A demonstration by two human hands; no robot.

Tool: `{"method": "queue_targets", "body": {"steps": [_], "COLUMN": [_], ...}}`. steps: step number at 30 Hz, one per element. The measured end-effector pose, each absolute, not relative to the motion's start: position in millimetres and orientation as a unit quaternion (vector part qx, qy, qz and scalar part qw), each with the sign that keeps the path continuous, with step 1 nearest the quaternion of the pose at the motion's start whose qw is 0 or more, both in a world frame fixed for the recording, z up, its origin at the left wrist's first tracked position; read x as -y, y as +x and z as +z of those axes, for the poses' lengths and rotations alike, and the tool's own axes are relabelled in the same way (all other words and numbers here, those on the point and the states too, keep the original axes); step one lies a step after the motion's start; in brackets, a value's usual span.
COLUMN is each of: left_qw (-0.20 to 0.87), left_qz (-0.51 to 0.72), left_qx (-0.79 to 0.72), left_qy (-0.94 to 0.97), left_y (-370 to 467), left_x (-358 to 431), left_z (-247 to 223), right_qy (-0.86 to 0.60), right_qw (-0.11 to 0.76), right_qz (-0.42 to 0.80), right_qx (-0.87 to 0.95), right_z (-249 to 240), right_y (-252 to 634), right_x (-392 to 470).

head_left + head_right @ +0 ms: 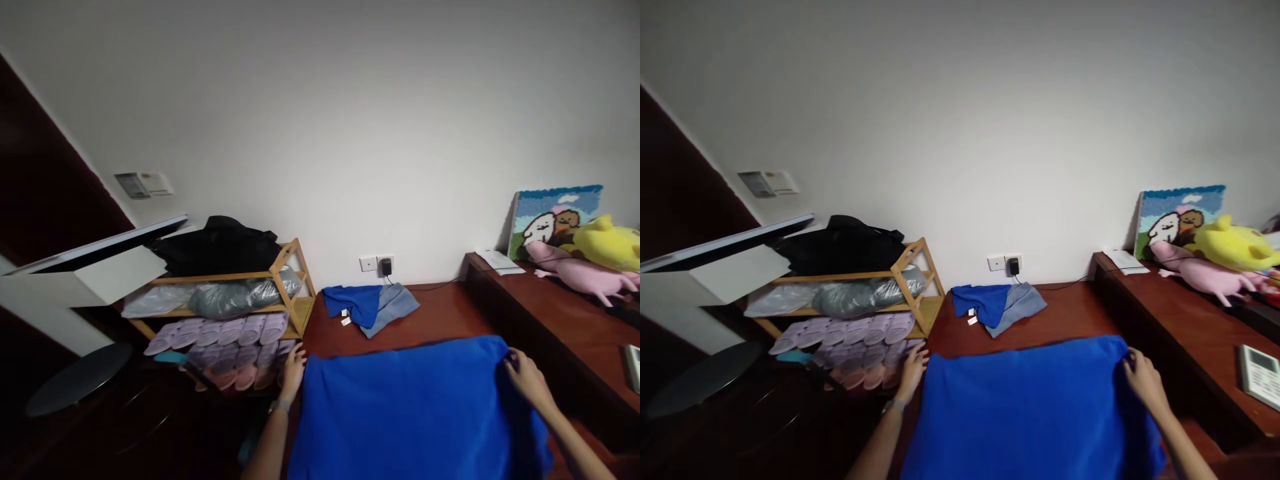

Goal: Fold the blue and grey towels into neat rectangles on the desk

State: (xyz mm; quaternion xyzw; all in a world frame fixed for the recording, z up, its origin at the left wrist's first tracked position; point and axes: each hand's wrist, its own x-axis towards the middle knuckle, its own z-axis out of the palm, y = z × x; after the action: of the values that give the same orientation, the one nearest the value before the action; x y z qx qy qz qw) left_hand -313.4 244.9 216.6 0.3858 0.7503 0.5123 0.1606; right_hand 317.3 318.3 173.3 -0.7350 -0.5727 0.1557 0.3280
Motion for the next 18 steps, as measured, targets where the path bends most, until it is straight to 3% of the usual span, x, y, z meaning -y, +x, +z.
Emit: {"method": "queue_targets", "body": {"steps": [4,10,18], "left_qw": [0.122,0.027,-0.015], "left_qz": [0.453,0.147,0.142], "left_qx": [-0.737,-0.694,-0.735], "left_qy": [0.486,0.704,0.663], "left_y": [-287,-274,-301], "left_x": [-232,-209,-270], "left_z": [164,114,115], "right_qy": [-0.707,-0.672,-0.732], "right_qw": [0.246,0.113,0.032], "right_qz": [0.020,0.061,0.059], "right_qx": [0.663,0.729,0.678], "right_z": [119,66,67], "right_y": [280,258,242], "right_x": [-297,-279,-329]}}
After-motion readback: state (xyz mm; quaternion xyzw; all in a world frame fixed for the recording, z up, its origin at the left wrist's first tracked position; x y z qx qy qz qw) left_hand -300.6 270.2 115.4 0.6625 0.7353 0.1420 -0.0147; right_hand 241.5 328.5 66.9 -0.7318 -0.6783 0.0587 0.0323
